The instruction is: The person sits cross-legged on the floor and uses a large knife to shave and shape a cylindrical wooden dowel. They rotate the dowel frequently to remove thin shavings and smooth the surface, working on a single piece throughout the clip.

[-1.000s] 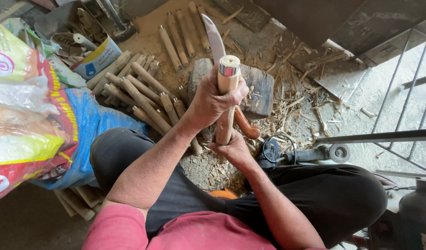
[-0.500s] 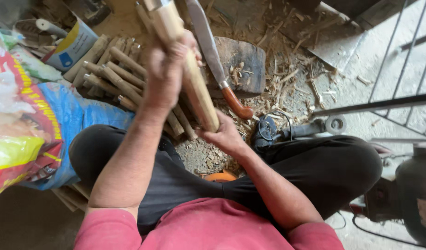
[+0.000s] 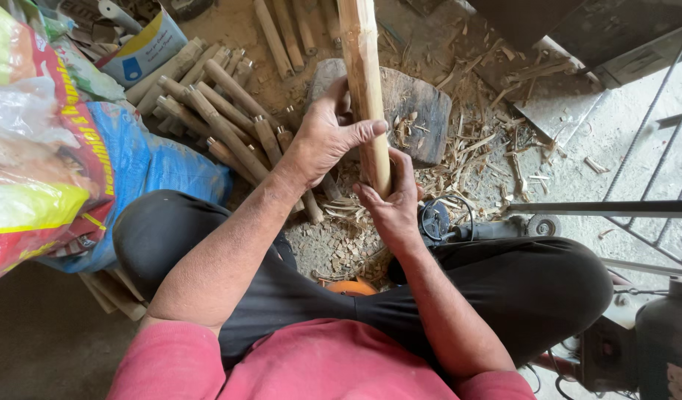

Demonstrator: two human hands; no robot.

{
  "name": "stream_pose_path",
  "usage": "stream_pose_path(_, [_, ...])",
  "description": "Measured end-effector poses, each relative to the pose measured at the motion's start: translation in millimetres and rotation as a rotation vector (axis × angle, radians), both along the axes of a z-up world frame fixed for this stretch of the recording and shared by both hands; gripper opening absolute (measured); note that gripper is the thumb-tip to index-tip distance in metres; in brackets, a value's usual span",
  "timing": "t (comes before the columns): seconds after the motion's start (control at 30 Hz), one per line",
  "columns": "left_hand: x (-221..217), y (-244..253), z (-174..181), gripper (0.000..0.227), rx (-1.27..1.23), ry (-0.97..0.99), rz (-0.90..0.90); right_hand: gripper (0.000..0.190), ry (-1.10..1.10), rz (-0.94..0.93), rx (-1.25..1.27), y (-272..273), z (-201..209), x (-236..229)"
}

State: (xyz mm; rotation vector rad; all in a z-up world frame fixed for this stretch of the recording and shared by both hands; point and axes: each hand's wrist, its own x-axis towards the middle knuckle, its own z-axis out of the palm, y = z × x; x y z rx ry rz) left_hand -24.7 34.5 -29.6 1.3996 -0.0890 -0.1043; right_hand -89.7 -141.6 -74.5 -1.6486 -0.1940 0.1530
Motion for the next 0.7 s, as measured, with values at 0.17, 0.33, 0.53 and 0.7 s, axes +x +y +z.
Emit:
stream_pose_path(0.17, [-1,2,-6,0.071,0.013,0.016,0.000,0.067,0.014,-0.039,0.000,7,-10,12])
stream_pose_path(0.33, [-4,5,-15,0.069,0.067,-0.038,0.007,0.060,0.047,-0.009,-0.074,15,-25,11])
stream_pose_path(0.53, [-6,11,7,0.075,-0.042,-0.097,-0.083,0.062,0.154,0.051,0.030,20,-15,22])
stream_pose_path(0.7, [-11,43,16,0.064,-0.238,-0.146,-0.051,0.072,0.094,0.119,0.202,15,-10,4])
